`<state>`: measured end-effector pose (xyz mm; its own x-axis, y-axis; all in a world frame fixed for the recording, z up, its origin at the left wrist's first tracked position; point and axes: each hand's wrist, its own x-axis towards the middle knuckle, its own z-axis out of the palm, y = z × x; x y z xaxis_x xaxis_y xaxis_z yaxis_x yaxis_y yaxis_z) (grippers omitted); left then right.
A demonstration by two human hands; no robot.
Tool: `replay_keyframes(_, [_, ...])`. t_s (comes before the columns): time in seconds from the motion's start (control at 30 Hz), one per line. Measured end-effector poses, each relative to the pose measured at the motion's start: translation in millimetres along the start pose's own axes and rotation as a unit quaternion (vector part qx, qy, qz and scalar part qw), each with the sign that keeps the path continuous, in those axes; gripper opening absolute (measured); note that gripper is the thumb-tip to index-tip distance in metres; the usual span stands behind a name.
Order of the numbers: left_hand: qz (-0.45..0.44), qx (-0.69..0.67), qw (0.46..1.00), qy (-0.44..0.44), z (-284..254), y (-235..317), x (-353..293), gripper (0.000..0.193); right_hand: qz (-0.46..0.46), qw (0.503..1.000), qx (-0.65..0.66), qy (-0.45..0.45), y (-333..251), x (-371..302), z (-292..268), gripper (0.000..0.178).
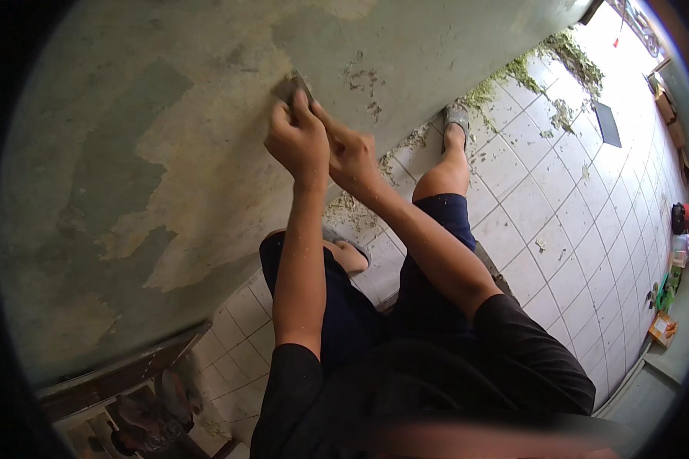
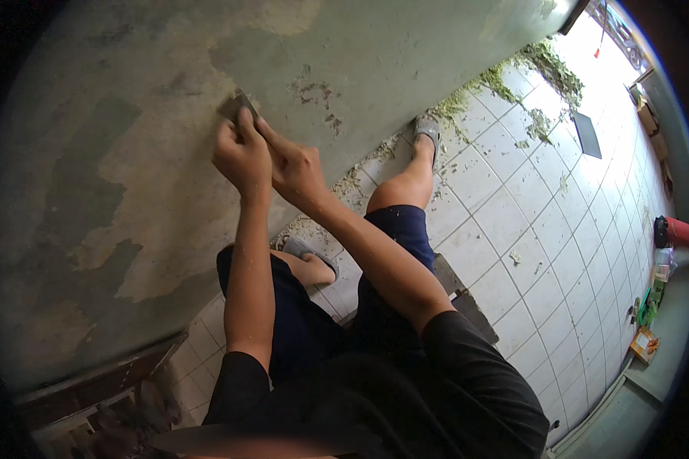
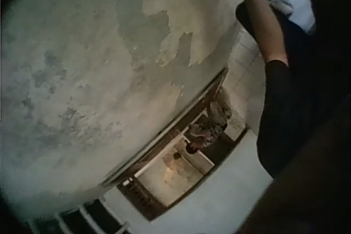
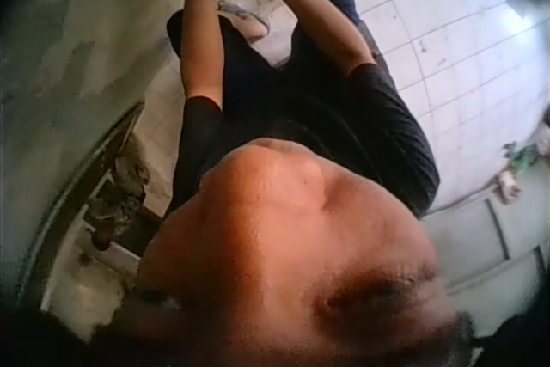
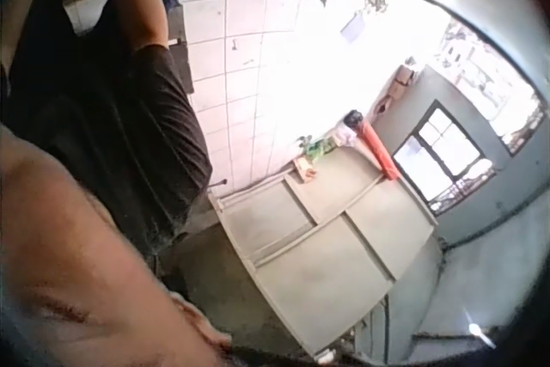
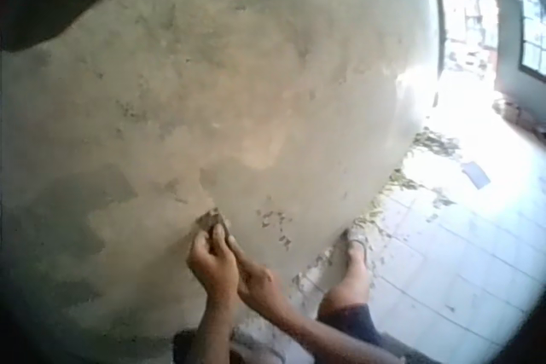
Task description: The person is using a scraper tool to remove old paint or plaster from a wall.
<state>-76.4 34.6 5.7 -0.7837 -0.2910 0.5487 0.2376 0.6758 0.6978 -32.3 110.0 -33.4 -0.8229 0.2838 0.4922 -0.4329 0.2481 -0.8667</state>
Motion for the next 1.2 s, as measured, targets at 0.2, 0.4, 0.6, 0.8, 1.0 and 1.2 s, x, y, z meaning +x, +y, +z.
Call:
replay_keyframes(0.2, [-0.011, -0.014, 1.0, -0.014, -2.1, -5.1, -14.4, 0.042, 0.004, 1.0, -0.008, -0.006, 1.5, -7.2, -10.8, 0.048])
replay_keyframes(0.4, [-0.032, -0.007, 0.999, -0.004, -3.9, 2.4, -12.8, 0.044, 0.004, 1.0, -0.01, -0.014, -5.0, -9.9, -15.7, 0.045])
replay_keyframes(0.6, [-0.004, 0.011, 1.0, -0.002, 5.6, 0.4, -0.2, 0.045, 0.006, 1.0, -0.017, -0.01, 5.9, -6.0, -10.9, 0.046])
replay_keyframes(0.8, [0.016, -0.029, 0.999, 0.028, 8.1, 6.8, 3.6, 0.046, -0.012, 0.999, -0.032, -0.009, 7.9, -0.8, -12.1, 0.047])
replay_keyframes(1.0, [0.041, -0.072, 0.995, 0.062, 4.2, 15.2, 7.8, 0.047, -0.002, 0.999, -0.033, -0.018, -9.2, 9.1, -15.5, 0.05])
replay_keyframes(1.2, [-0.022, -0.07, 0.995, -0.064, -7.0, -12.6, -10.2, 0.046, 0.066, 0.996, 0.005, -0.052, -4.3, -33.0, -7.5, 0.058])
